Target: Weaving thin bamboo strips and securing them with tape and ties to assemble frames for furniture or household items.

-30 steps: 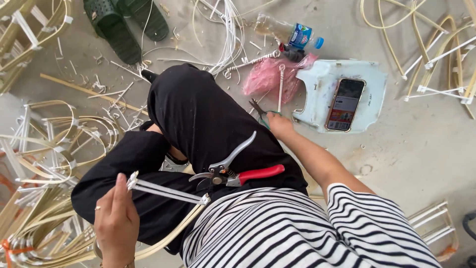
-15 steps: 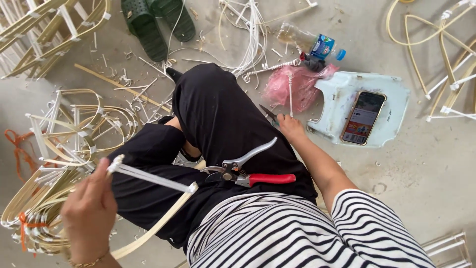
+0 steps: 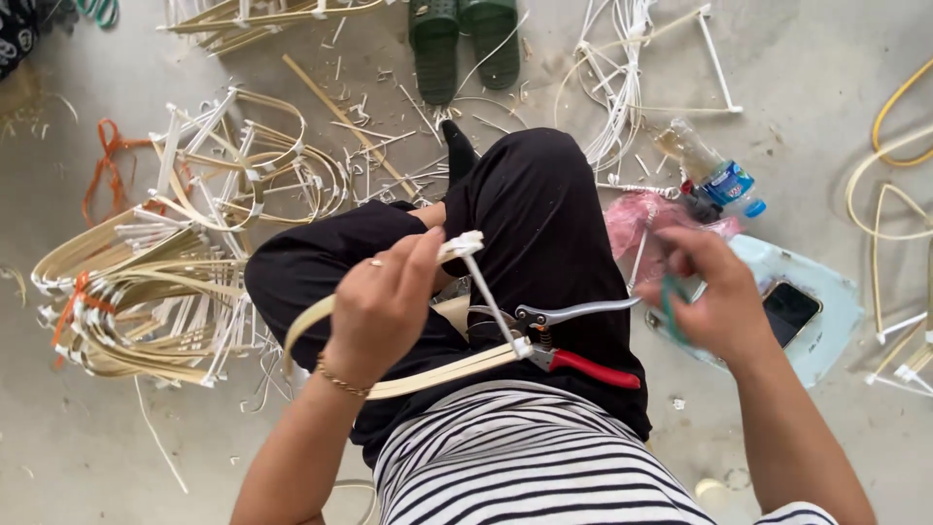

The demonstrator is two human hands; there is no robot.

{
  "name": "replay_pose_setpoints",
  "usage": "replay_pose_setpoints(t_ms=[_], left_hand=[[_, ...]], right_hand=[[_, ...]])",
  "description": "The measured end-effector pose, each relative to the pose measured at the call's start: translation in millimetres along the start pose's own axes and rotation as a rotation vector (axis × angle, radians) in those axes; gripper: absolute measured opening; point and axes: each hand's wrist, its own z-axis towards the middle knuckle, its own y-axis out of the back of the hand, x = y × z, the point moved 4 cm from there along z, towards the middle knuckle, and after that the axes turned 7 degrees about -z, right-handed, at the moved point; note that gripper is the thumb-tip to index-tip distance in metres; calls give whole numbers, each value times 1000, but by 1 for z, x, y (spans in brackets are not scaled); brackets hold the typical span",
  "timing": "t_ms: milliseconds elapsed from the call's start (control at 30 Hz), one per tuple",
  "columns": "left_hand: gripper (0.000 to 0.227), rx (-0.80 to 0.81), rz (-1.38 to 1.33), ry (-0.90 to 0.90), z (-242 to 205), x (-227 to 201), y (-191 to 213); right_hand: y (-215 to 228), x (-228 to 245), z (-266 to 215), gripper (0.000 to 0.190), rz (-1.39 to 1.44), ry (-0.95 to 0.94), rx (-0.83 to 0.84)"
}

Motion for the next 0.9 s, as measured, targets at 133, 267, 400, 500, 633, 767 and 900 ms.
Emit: replay_pose_setpoints(t_ms=[133, 267, 400, 500, 633, 767, 900], left_hand=[[35, 30, 37, 101, -12, -19, -13], [46, -18, -245, 278, -21, -24, -9], [57, -89, -493, 269, -33, -20, -15], [43, -111, -550, 201, -41, -17, -19], [27, -79, -531, 182, -38, -20, -10], [16, -6, -546, 259, -39, -19, -10], [11, 15, -672, 342, -37, -15, -12]], right_hand=[[18, 116, 3, 62, -60, 494, 103], [16, 154, -1, 63, -340, 679, 206], [29, 171, -5, 64, -407, 759, 215], [41, 168, -1, 58, -449, 665, 205], [42, 170, 5, 57, -514, 643, 262], [40, 179, 13, 59, -479, 657, 436], [34, 189, 19, 60, -632, 551, 654]])
